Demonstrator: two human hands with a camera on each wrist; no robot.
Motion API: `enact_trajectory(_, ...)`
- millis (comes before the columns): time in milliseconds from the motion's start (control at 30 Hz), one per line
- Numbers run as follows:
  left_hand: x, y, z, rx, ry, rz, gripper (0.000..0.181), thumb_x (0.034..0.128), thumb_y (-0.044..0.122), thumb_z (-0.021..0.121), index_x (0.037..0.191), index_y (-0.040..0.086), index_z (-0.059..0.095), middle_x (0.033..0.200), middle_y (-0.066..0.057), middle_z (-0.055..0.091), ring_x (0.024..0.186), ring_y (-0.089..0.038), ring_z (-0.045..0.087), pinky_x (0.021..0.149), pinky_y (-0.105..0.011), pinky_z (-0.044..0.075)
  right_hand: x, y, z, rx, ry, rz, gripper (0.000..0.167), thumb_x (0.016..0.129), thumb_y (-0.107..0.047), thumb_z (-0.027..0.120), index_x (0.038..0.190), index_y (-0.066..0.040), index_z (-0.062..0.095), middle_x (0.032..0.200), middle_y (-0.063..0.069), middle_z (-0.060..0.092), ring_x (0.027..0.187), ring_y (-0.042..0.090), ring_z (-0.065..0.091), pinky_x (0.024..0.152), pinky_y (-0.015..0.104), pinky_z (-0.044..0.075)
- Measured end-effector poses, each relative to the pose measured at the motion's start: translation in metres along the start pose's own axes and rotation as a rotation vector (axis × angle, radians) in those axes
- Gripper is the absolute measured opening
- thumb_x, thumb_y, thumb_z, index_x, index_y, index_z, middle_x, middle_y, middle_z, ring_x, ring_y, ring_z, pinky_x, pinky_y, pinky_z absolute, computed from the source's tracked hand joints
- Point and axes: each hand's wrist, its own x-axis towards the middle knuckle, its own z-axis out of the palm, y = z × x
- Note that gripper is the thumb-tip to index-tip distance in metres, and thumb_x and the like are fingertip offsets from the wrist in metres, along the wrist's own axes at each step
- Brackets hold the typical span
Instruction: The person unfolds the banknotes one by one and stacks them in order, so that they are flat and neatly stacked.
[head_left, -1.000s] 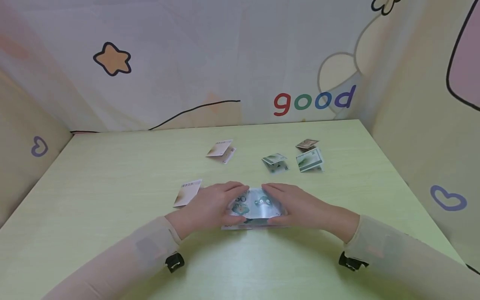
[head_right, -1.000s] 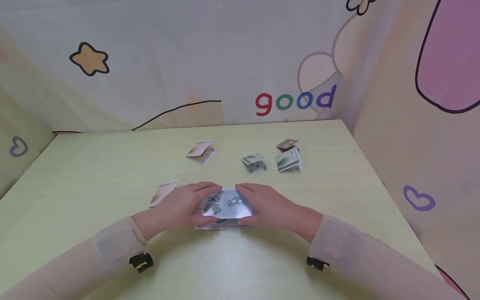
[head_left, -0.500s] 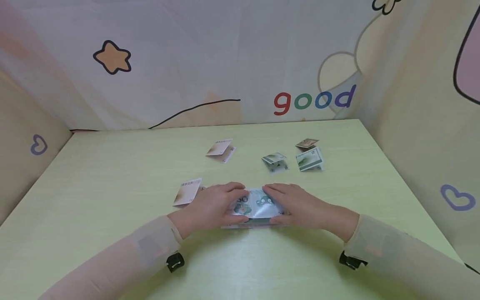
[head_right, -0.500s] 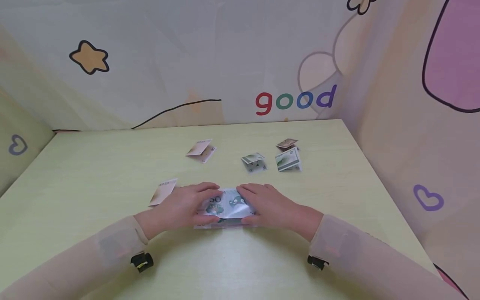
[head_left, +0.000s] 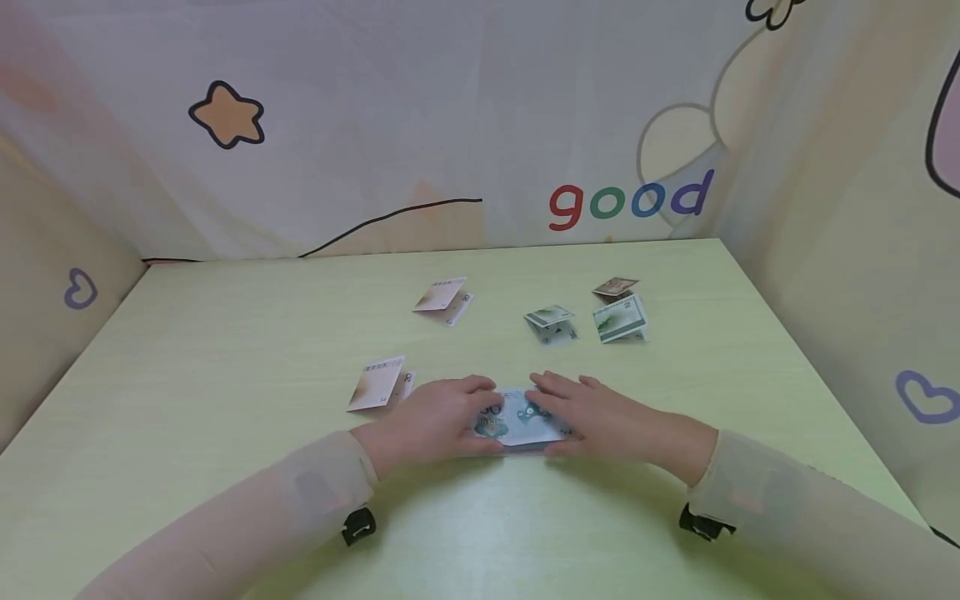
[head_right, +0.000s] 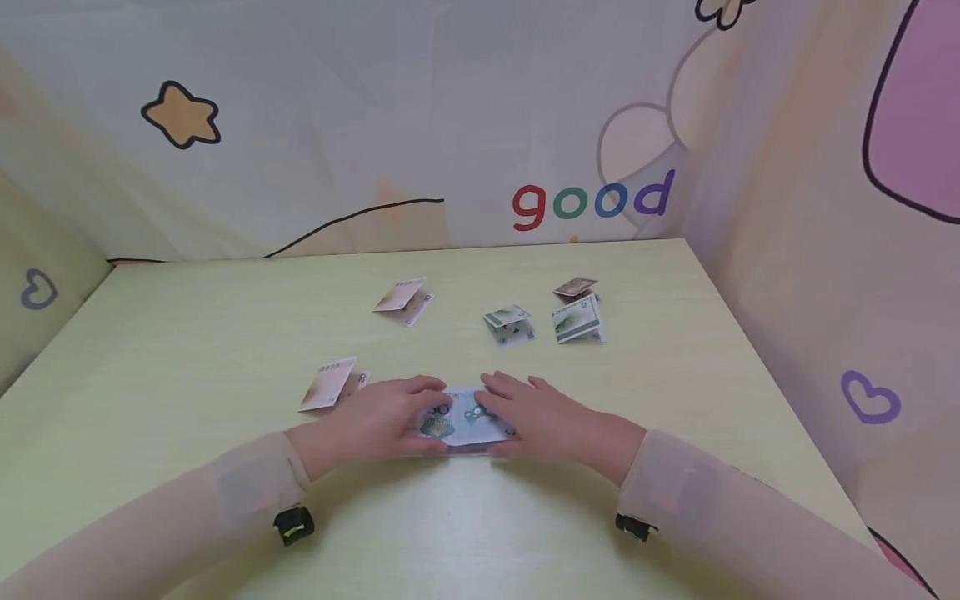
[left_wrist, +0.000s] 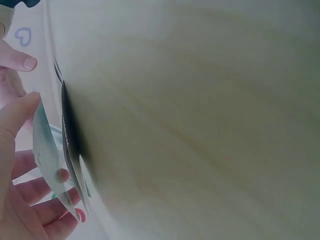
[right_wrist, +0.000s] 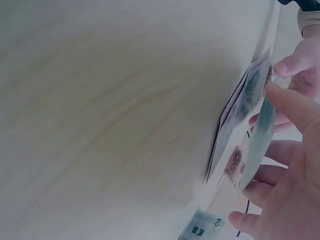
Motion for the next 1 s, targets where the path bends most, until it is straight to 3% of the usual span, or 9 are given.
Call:
enact_trajectory(267, 0.0012, 0.0022, 0.0014, 0.008, -0.009, 0.011, 0.059, 0.0843, 0.053, 0.061, 0.128, 0.013, 0.057, 0.131, -0.008, 0.052, 0.111, -0.021, 0.056, 0.09, -0.034, 0.047, -0.0031, -0.0043, 0.0027, 0.032, -0.069, -0.026, 0.069, 0.088, -0.036, 0.063, 0.143, -0.003, 0.036, 0.151, 0.015, 0.024, 0.137, 0.029, 0.023, 0.104, 0.057, 0.024)
enact_trajectory(600, 0.0013, 0.003, 0.002, 0.05, -0.034, 0.026, 0.059, 0.0869, 0.054, 0.056, 0.13, 0.013, 0.057, 0.132, -0.008, 0.051, 0.111, -0.021, 0.056, 0.087, -0.034, 0.048, -0.006, -0.0065, 0.0038, 0.004, -0.083, -0.063, 0.068, 0.089, -0.037, 0.062, 0.142, -0.002, 0.037, 0.149, 0.015, 0.028, 0.136, 0.029, 0.027, 0.102, 0.057, 0.027)
enact_trajectory(767, 0.0021, 0.0021, 0.0041, 0.08, -0.04, 0.047, 0.056, 0.0882, 0.053, 0.055, 0.129, 0.014, 0.058, 0.132, -0.009, 0.052, 0.115, -0.022, 0.053, 0.09, -0.035, 0.047, -0.0068, -0.0078, 0.0038, 0.022, -0.14, -0.028, 0.067, 0.089, -0.037, 0.061, 0.143, -0.005, 0.037, 0.15, 0.012, 0.028, 0.136, 0.026, 0.026, 0.104, 0.055, 0.026)
enact_trajectory(900, 0.0021, 0.0038, 0.0039, 0.119, -0.084, 0.046, 0.055, 0.0888, 0.05, 0.055, 0.13, 0.014, 0.056, 0.133, -0.01, 0.05, 0.118, -0.023, 0.05, 0.096, -0.036, 0.042, -0.0075, -0.0092, 0.0035, 0.039, -0.19, 0.002, 0.068, 0.089, -0.037, 0.062, 0.144, -0.007, 0.035, 0.152, 0.01, 0.024, 0.137, 0.025, 0.025, 0.105, 0.054, 0.026)
enact_trajectory(1000, 0.0008, 0.0081, 0.0028, 0.158, -0.151, 0.021, 0.058, 0.0899, 0.048, 0.055, 0.136, 0.012, 0.05, 0.142, -0.011, 0.041, 0.128, -0.025, 0.04, 0.102, -0.04, 0.036, -0.0077, -0.0094, 0.0032, 0.022, -0.195, -0.007, 0.069, 0.089, -0.037, 0.062, 0.144, -0.007, 0.034, 0.152, 0.01, 0.024, 0.137, 0.026, 0.025, 0.103, 0.055, 0.028)
